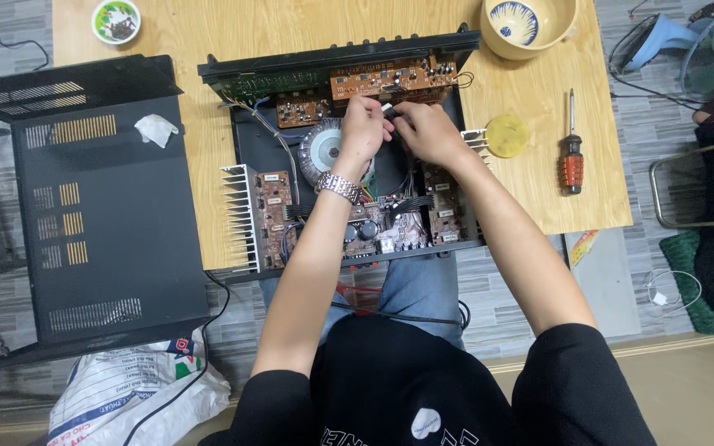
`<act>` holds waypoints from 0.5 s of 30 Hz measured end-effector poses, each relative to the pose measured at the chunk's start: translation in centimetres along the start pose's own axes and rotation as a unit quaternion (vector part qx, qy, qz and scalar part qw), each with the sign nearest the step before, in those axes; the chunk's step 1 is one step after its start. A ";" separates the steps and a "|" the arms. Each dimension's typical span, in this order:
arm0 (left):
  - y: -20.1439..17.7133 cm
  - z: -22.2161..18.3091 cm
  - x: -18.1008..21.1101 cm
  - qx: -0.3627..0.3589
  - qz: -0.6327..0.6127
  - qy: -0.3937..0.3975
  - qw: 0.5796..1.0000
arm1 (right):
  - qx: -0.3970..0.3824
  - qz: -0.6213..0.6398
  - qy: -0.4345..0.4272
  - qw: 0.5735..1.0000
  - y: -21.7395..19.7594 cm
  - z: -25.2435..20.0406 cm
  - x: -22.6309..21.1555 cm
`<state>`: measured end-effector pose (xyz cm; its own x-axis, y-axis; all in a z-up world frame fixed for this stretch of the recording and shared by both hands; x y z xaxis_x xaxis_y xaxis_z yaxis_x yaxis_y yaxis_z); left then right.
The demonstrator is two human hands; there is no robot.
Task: Repairing and cleaning the internal components of an audio amplifier on a workbench
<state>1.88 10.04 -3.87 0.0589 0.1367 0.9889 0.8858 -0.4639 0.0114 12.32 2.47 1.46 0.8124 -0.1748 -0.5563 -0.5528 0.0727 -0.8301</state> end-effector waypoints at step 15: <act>-0.4 -3.0 6.4 -0.049 0.326 0.071 0.941 | -0.116 -0.252 -0.004 0.961 -0.7 -2.3 -3.1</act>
<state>0.51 8.48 2.94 0.5070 -0.3201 0.8003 0.6356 -0.4883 -0.5980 9.77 0.68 3.85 0.9887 -0.1227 -0.0866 -0.1143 -0.2405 -0.9639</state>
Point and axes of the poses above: each hand's wrist, its own z-axis towards the middle knuckle, its own y-axis out of the palm, x = y × z, the point moved 9 cm from there along z, towards the middle knuckle, and after that the axes turned 5 degrees about -z, right-handed, at the moved point
